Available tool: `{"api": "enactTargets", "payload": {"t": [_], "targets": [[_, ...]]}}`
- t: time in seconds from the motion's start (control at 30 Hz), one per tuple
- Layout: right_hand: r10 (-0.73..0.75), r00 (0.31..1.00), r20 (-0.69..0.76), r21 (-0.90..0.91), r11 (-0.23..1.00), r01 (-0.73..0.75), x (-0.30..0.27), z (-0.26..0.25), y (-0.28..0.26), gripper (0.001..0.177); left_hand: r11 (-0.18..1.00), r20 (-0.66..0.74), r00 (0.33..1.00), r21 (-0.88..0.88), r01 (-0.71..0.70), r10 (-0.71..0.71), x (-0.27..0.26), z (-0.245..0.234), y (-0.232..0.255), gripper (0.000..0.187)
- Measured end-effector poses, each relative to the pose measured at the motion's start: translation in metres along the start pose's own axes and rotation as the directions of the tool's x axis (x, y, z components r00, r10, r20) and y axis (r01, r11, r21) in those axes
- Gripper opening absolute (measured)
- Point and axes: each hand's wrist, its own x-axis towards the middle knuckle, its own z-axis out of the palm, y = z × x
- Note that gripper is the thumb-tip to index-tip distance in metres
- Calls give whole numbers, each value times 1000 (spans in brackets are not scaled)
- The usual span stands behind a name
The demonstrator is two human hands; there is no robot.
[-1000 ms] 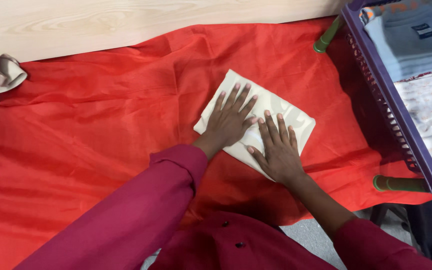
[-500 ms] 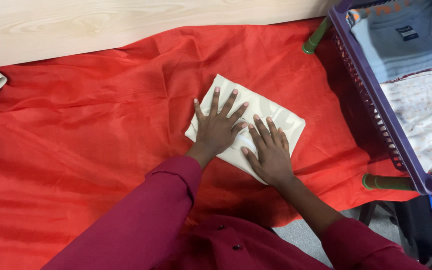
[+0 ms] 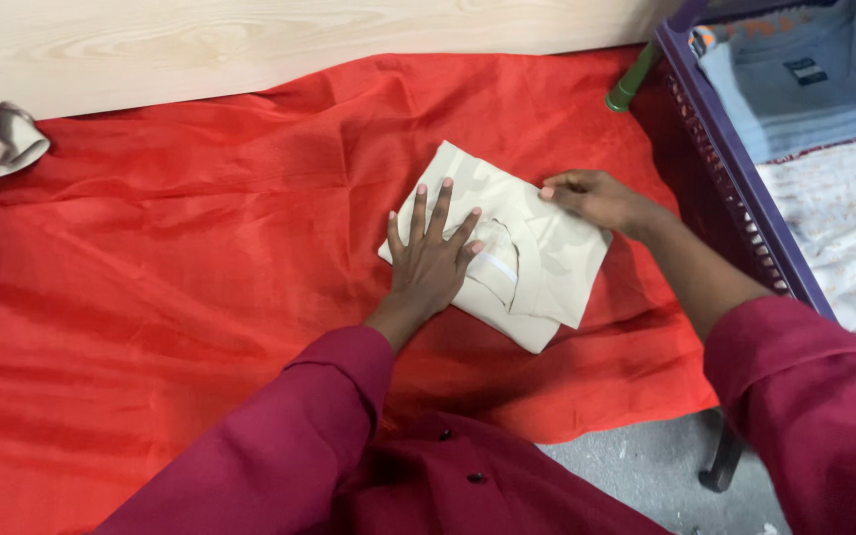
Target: The person folds a pair of white trousers on a red-covered table, then places them into a purple storage basket. The person then folds a pair of beige trousers on the same table.
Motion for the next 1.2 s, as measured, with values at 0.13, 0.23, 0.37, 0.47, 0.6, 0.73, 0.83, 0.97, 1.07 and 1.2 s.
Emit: {"api": "enactTargets", "payload": {"t": [0.13, 0.23, 0.37, 0.47, 0.6, 0.73, 0.83, 0.97, 1.07, 1.2], "targets": [[195, 943, 270, 66, 973, -220, 12, -20, -22, 74, 997, 68, 998, -75, 21, -16, -10, -8, -4, 55], [232, 899, 371, -3, 969, -249, 13, -9, -40, 89, 990, 124, 992, -129, 53, -37, -9, -7, -8, 54], [253, 923, 291, 33, 961, -274, -5, 4, -57, 97, 958, 86, 992, -266, 111, -91, -4, -9, -16, 55], [152, 936, 316, 37, 984, -172, -27, 4, -70, 92, 916, 18, 990, -377, 135, -138, -3, -13, -16, 50], [15, 970, 243, -44, 999, -5, -55, 12, -91, 74, 875, 57, 966, -413, 252, -251, 5, -21, -16, 40], [-134, 990, 53, -80, 987, 138, -89, 16, -107, 62, 848, -1, 952, -455, 272, -306, 5, -25, -21, 51], [-210, 973, -92, -54, 977, 206, -120, 11, -113, 58, 693, -73, 934, -691, 205, -350, 4, -23, -21, 84], [-188, 948, -256, 172, 956, 236, -162, 9, -115, 52, 17, 360, 906, -928, 373, -223, -2, -25, -13, 89], [-82, 927, -366, 384, 894, 231, -195, 14, -107, 56, -438, 489, 844, -723, 534, 221, -13, -37, 1, 90], [56, 886, -459, 536, 813, 226, -224, 32, -91, 61, -458, 485, 830, -693, 556, 274, -13, -63, 40, 89]]}}
